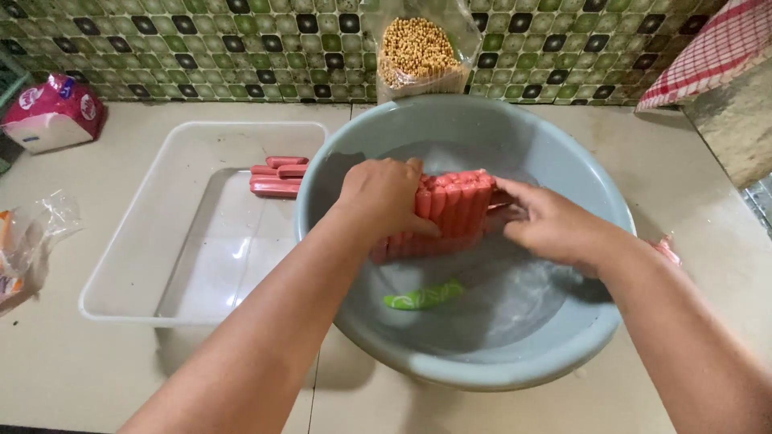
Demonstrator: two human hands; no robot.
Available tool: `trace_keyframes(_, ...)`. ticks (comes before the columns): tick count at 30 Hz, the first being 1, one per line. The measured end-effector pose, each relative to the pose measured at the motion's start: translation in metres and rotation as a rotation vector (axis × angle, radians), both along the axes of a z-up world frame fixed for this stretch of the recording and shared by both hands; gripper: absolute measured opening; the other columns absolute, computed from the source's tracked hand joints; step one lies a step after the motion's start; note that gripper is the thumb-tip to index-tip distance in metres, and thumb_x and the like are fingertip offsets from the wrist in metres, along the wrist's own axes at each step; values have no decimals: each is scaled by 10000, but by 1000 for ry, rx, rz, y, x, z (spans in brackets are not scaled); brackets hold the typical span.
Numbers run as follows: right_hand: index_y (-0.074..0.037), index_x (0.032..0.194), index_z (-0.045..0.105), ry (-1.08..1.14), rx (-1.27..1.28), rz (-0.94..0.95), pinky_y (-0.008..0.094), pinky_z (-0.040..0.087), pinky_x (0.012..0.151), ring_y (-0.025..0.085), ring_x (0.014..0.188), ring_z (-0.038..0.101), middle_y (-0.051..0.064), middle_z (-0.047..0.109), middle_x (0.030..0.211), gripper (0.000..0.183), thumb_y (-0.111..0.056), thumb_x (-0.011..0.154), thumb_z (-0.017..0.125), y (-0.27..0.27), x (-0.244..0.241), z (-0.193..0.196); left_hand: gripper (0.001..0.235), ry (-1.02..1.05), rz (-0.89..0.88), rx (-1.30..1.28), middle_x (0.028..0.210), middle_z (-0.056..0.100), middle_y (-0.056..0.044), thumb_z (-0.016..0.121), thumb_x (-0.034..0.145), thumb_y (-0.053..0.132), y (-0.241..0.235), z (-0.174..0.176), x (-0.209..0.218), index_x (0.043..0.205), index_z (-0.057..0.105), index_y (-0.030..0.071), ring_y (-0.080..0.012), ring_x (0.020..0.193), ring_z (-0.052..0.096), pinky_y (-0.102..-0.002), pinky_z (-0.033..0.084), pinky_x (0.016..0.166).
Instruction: The person washes a bundle of pink sausages in a basin of water, repeatedly squeezing and separating them by hand. The sausages remain in the basin throughout the clip.
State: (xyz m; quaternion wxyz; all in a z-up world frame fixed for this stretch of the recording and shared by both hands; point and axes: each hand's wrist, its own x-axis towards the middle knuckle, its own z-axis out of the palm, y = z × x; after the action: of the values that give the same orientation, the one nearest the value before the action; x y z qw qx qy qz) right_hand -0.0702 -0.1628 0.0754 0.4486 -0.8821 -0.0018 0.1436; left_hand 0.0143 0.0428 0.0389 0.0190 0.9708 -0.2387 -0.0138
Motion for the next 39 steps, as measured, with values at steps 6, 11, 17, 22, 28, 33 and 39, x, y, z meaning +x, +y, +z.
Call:
trace_keyframes(6, -7, 1384, 524, -206, 6, -169, 384, 570, 986, 288, 1196, 681, 180, 678, 1286, 703, -290, 829, 850, 1, 28, -45, 836, 35, 21, 8, 1099, 740, -151, 858, 705, 515, -3, 13, -15, 1323, 574, 28, -405, 1040, 719, -510, 594, 863)
trace_keyframes(11, -99, 1358, 517, -296, -240, -240, 368, 610, 905, 286, 1124, 708, 147, 709, 1248, 735, -335, 774, 896, 16, 45, -51, 822, 54, 65, -14, 1111, 745, -137, 851, 722, 407, -3, 21, -22, 1401, 545, 58, -392, 1036, 726, -499, 602, 851)
trace_keyframes(17, -107, 1239, 529, -353, -225, -277, 361, 622, 842, 293, 1053, 730, 133, 733, 1148, 639, -294, 762, 910, 15, 54, -62, 777, 52, 148, -91, 1025, 744, -132, 884, 669, 431, -9, -3, -6, 1282, 596, 51, -403, 971, 730, -520, 605, 808)
trace_keyframes(22, -91, 1215, 525, -357, -126, -294, 318, 642, 798, 297, 1018, 741, 145, 727, 1139, 633, -230, 745, 926, 10, 57, -64, 748, 88, 184, -94, 1035, 742, -129, 896, 682, 435, -12, 7, -12, 1252, 605, 48, -393, 989, 728, -510, 600, 824)
trace_keyframes(28, -35, 1260, 493, -257, -58, -125, 436, 619, 874, 358, 1065, 721, 225, 686, 1182, 666, -185, 752, 896, -1, 56, -39, 709, -19, 93, -60, 984, 741, -145, 871, 726, 494, -5, -3, -14, 1201, 591, 49, -366, 944, 746, -468, 614, 808)
trace_keyframes(33, -100, 1318, 601, -287, 84, -45, 373, 591, 952, 191, 1068, 709, 121, 730, 1133, 372, -261, 990, 674, -15, 66, -47, 745, -20, 67, -133, 943, 731, -148, 872, 712, 523, 4, 2, -19, 1217, 600, 47, -352, 904, 753, -450, 614, 782)
trace_keyframes(39, -104, 1379, 606, -163, 177, -14, 322, 591, 933, 130, 1061, 677, 55, 717, 1164, 393, -210, 1001, 628, -22, 64, -46, 740, 10, 59, -121, 982, 731, -167, 859, 722, 520, 1, 9, -22, 1232, 592, 56, -361, 930, 748, -451, 608, 817)
